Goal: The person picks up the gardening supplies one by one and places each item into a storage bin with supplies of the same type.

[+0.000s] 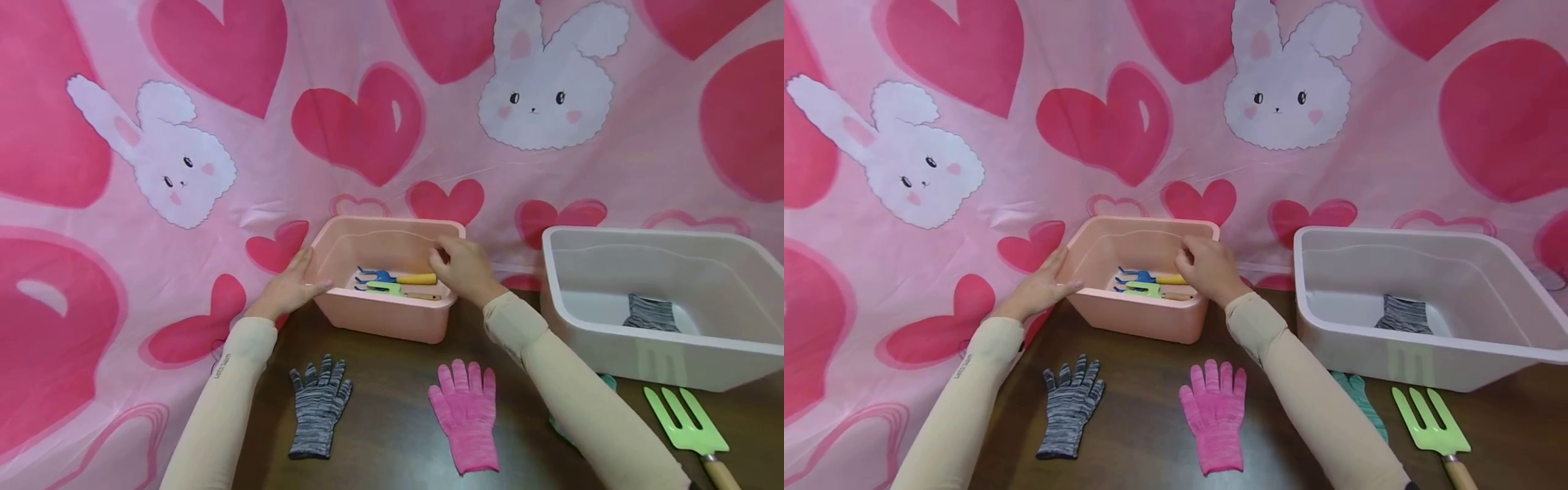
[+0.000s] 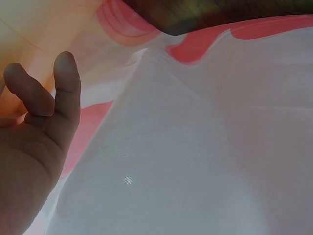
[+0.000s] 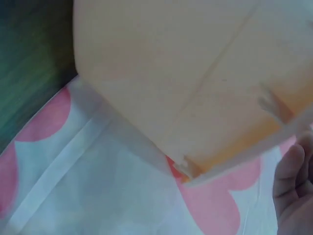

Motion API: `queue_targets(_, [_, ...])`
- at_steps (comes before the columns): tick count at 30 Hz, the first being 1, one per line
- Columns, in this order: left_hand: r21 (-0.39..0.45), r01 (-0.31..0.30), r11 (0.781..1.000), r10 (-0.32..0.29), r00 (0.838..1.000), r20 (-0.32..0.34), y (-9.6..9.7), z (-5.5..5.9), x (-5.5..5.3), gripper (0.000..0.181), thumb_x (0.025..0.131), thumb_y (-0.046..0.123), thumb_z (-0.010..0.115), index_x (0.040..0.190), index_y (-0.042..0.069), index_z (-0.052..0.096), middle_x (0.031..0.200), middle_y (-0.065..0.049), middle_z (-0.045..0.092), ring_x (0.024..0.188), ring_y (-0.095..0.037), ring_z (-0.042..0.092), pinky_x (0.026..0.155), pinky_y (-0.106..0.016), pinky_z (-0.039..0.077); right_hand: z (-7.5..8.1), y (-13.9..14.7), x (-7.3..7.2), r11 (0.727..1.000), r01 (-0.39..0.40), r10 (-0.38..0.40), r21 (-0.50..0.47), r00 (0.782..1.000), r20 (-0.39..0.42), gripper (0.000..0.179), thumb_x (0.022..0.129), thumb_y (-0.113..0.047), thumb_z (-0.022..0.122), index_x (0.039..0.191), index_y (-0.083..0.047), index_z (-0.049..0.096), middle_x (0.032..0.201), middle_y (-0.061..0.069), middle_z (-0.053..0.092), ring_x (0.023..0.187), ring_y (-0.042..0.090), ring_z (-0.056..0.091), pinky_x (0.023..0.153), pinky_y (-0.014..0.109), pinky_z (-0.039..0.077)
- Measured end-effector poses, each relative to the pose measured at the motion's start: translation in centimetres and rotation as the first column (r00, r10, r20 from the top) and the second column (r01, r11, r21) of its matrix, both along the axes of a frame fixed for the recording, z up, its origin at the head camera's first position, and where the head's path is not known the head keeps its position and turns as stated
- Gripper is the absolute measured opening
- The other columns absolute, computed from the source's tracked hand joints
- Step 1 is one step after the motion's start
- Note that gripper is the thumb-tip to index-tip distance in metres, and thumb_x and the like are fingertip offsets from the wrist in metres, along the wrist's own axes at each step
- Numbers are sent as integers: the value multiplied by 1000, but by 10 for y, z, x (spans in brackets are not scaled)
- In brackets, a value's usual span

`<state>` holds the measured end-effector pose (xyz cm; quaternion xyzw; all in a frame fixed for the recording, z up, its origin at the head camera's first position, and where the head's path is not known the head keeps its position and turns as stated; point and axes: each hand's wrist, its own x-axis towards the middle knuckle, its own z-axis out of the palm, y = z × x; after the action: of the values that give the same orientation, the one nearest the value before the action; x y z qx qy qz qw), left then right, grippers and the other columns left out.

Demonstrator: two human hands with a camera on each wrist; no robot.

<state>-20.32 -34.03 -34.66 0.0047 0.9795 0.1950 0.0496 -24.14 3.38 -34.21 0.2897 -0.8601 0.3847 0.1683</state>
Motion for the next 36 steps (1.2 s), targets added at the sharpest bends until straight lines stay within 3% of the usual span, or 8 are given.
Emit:
queue_targets(4, [-5, 3, 1000, -3, 1000, -2, -1, -1, 0, 114, 85, 74, 59, 164, 18, -2, 169, -10, 2, 147, -46, 21, 109, -68, 29, -2, 13, 13, 1000, 1, -2, -6, 1000, -21, 11, 92, -15, 62, 82, -12, 59, 66, 0, 53, 63, 19, 51, 59, 35, 46])
queue_targets(11, [4, 14, 1000, -14, 1000, 4, -1, -1, -3, 112, 87, 69, 61, 163, 17, -2, 169, -12, 2, 147, -46, 20, 110, -68, 27, -8, 44, 51, 998, 60, -58, -20, 996, 60, 9, 90, -14, 67, 82, -15, 63, 68, -2, 55, 66, 19, 51, 62, 35, 49])
queue_targets(20, [22, 5, 1000, -6, 1000, 19, 2, 3, -2, 115, 85, 74, 59, 163, 18, -3, 169, -10, 0, 149, -44, 16, 111, -69, 25, -29, 85, 98, 996, 92, -92, -9, 995, -26, 10, 88, -11, 72, 82, -19, 68, 71, -11, 59, 60, 12, 51, 57, 30, 46])
queue_targets(27, [34, 2, 999, -3, 1000, 25, 3, 3, 1, 114, 85, 73, 60, 163, 21, -5, 169, -10, -1, 149, -45, 14, 111, -71, 22, -47, 116, 134, 997, 72, -72, 5, 997, -13, 18, 87, -7, 73, 85, -24, 68, 78, -18, 61, 61, 3, 49, 55, 25, 46])
queue_targets(31, [47, -8, 999, 7, 1000, 30, 2, 2, 1, 115, 83, 76, 60, 163, 24, -6, 169, -8, -2, 149, -45, 14, 109, -72, 24, -54, 133, 155, 999, 49, -49, 12, 998, -31, 26, 84, -3, 74, 86, -28, 66, 79, -20, 58, 57, -1, 43, 51, 20, 40])
queue_targets(36, [57, -16, 998, 14, 999, 38, 3, 1, 0, 119, 80, 80, 60, 163, 26, -5, 169, -7, -1, 148, -45, 15, 107, -73, 27, -65, 157, 180, 994, 90, -89, 62, 996, -32, 31, 82, -4, 77, 87, -32, 65, 82, -23, 58, 56, -5, 35, 50, 17, 34])
